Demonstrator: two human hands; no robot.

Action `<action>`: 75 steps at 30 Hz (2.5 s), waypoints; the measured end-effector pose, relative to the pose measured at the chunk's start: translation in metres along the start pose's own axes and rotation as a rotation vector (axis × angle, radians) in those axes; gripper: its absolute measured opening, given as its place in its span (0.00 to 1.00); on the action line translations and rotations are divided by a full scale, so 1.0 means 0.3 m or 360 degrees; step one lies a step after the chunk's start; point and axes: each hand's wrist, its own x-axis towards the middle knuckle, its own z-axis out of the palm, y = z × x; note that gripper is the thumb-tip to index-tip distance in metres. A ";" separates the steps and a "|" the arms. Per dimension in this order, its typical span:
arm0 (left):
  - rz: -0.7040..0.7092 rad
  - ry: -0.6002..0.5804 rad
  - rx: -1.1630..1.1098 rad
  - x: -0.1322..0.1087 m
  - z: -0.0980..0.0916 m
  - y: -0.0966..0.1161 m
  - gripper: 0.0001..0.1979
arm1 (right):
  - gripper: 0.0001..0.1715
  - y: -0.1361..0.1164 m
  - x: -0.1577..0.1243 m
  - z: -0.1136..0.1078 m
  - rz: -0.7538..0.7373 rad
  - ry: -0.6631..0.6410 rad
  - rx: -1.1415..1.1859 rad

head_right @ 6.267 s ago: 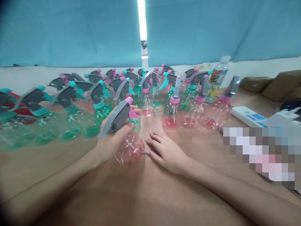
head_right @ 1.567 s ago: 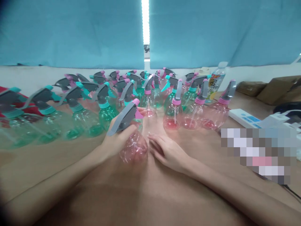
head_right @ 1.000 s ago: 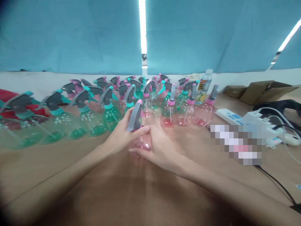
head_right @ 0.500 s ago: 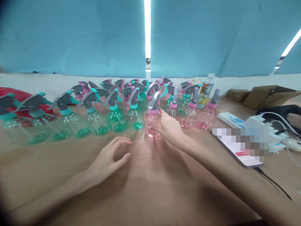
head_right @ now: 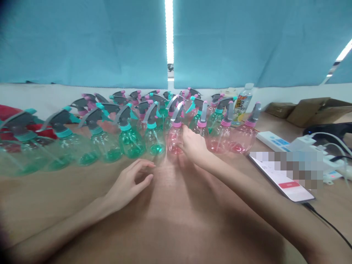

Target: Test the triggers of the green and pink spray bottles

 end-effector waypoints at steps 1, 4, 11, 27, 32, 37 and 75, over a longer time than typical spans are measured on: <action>0.0011 -0.0002 0.0005 0.011 0.004 0.003 0.08 | 0.38 -0.001 -0.005 -0.002 -0.0002 -0.0004 0.0004; 0.0041 -0.0015 0.0023 0.052 0.022 0.020 0.09 | 0.40 0.009 -0.041 -0.023 -0.0075 0.0028 0.0082; 0.0066 -0.0034 -0.0208 0.173 0.093 0.092 0.08 | 0.18 0.163 -0.143 -0.128 -0.0118 0.0400 0.0395; 0.0107 -0.0073 -0.0411 0.269 0.208 0.226 0.06 | 0.31 0.225 0.017 -0.075 0.0221 0.0213 0.0389; 0.0091 -0.0046 -0.0463 0.258 0.190 0.236 0.05 | 0.24 0.217 -0.029 -0.082 0.0213 0.0215 0.0338; 0.0052 0.0141 -0.0469 0.237 0.166 0.266 0.04 | 0.23 0.200 -0.142 -0.122 0.0131 0.0163 0.0250; 0.0109 0.0454 -0.0541 0.146 -0.068 0.138 0.19 | 0.39 0.106 -0.266 0.093 -0.0885 -0.0367 0.0491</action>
